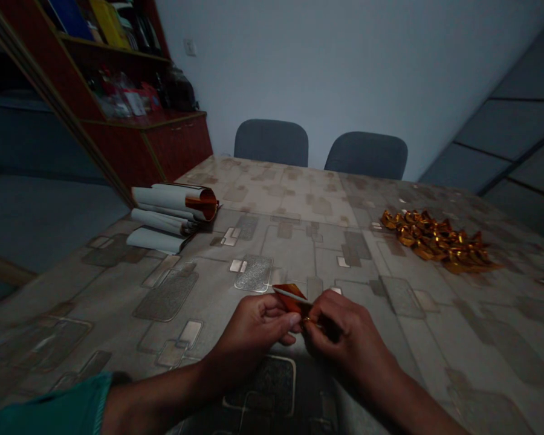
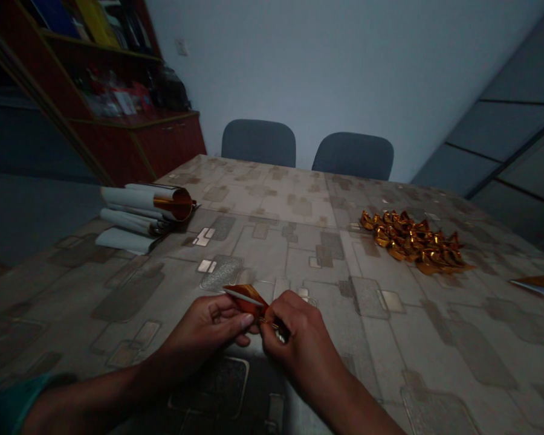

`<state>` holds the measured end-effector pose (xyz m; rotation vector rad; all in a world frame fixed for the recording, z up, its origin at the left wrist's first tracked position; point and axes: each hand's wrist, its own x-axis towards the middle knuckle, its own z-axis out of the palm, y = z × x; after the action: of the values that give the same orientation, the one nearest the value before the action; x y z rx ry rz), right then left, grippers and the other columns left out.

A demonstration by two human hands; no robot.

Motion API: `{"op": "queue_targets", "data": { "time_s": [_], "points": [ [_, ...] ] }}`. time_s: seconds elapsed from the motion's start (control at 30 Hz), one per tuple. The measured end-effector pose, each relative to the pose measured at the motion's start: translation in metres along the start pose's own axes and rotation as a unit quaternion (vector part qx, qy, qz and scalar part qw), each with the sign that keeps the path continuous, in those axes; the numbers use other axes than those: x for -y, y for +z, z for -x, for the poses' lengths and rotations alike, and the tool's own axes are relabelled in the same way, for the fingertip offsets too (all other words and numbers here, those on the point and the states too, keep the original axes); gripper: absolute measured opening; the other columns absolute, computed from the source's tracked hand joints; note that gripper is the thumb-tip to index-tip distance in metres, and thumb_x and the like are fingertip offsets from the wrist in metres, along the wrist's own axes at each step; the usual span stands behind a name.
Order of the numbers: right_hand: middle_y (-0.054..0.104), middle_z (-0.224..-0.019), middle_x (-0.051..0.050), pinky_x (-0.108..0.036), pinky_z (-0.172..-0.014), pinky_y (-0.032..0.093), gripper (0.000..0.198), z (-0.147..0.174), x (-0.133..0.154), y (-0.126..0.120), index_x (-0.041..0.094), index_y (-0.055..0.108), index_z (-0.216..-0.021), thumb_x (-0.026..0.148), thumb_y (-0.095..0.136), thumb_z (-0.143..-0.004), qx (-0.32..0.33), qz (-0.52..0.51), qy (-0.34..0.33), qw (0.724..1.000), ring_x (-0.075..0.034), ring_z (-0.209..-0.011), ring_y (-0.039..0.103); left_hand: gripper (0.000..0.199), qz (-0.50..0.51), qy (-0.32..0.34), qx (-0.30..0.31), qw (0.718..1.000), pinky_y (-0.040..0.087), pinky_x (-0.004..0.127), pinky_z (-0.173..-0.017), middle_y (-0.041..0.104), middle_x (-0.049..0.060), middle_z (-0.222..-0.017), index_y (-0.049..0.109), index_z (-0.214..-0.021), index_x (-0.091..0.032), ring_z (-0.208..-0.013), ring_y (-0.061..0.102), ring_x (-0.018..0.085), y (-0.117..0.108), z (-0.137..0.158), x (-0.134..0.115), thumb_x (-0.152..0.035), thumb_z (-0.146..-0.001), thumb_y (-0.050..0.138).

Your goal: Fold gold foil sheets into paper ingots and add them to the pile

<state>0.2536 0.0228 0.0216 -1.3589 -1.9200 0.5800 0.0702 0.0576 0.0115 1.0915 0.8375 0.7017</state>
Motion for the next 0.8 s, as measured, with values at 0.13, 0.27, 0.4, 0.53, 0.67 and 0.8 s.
{"op": "queue_targets", "data": {
  "time_s": [0.13, 0.27, 0.4, 0.53, 0.67, 0.8],
  "points": [
    [0.055, -0.068, 0.001, -0.025, -0.058, 0.036, 0.019, 0.001, -0.002, 0.001, 0.019, 0.055, -0.069, 0.010, 0.059, -0.085, 0.009, -0.012, -0.011, 1.000, -0.014, -0.062, 0.053, 0.032, -0.011, 0.000, -0.007, 1.000, 0.055, 0.026, -0.063, 0.072, 0.008, -0.082, 0.072, -0.091, -0.010, -0.076, 0.066, 0.017, 0.000, -0.001, 0.000, -0.038, -0.077, 0.076],
    [0.058, -0.072, 0.001, -0.024, -0.060, 0.037, 0.018, 0.001, -0.002, -0.001, 0.019, 0.059, -0.073, 0.016, 0.065, -0.089, 0.028, -0.037, 0.008, 0.999, -0.014, -0.065, 0.055, 0.035, 0.003, -0.012, 0.006, 1.000, 0.055, 0.024, -0.063, 0.073, 0.009, -0.083, 0.073, -0.093, -0.009, -0.076, 0.067, 0.017, -0.001, -0.002, 0.002, -0.040, -0.076, 0.077],
    [0.058, -0.072, 0.001, -0.025, -0.062, 0.038, 0.019, 0.001, -0.002, -0.003, 0.019, 0.060, -0.072, 0.019, 0.066, -0.090, 0.044, -0.045, 0.017, 0.998, -0.014, -0.067, 0.056, 0.039, 0.019, -0.013, 0.023, 0.999, 0.054, 0.022, -0.062, 0.075, 0.009, -0.085, 0.074, -0.097, -0.010, -0.074, 0.068, 0.015, -0.002, -0.003, 0.003, -0.041, -0.073, 0.080],
    [0.060, -0.075, 0.000, -0.027, -0.062, 0.038, 0.015, -0.001, 0.001, -0.009, 0.020, 0.066, -0.079, 0.027, 0.062, -0.092, 0.066, -0.100, 0.037, 0.992, -0.016, -0.069, 0.056, 0.044, 0.032, -0.047, -0.012, 0.998, 0.053, 0.021, -0.059, 0.074, 0.007, -0.077, 0.075, -0.091, -0.009, -0.068, 0.068, 0.014, -0.001, -0.005, 0.001, -0.043, -0.065, 0.086],
    [0.061, -0.073, -0.001, -0.028, -0.060, 0.038, 0.014, -0.002, 0.002, -0.011, 0.020, 0.067, -0.080, 0.030, 0.062, -0.089, 0.052, -0.139, 0.080, 0.986, -0.017, -0.067, 0.054, 0.045, 0.045, -0.080, -0.032, 0.995, 0.054, 0.020, -0.058, 0.074, 0.007, -0.075, 0.074, -0.085, -0.009, -0.067, 0.069, 0.014, -0.001, -0.006, -0.003, -0.044, -0.061, 0.088],
    [0.061, -0.068, -0.001, -0.029, -0.059, 0.038, 0.017, -0.002, 0.000, -0.007, 0.020, 0.059, -0.068, 0.023, 0.058, -0.085, 0.046, -0.106, 0.080, 0.990, -0.016, -0.063, 0.055, 0.043, 0.053, -0.073, 0.012, 0.996, 0.055, 0.020, -0.062, 0.075, 0.006, -0.081, 0.074, -0.091, -0.011, -0.070, 0.069, 0.013, -0.002, -0.005, -0.002, -0.042, -0.064, 0.088]
  ]
}}
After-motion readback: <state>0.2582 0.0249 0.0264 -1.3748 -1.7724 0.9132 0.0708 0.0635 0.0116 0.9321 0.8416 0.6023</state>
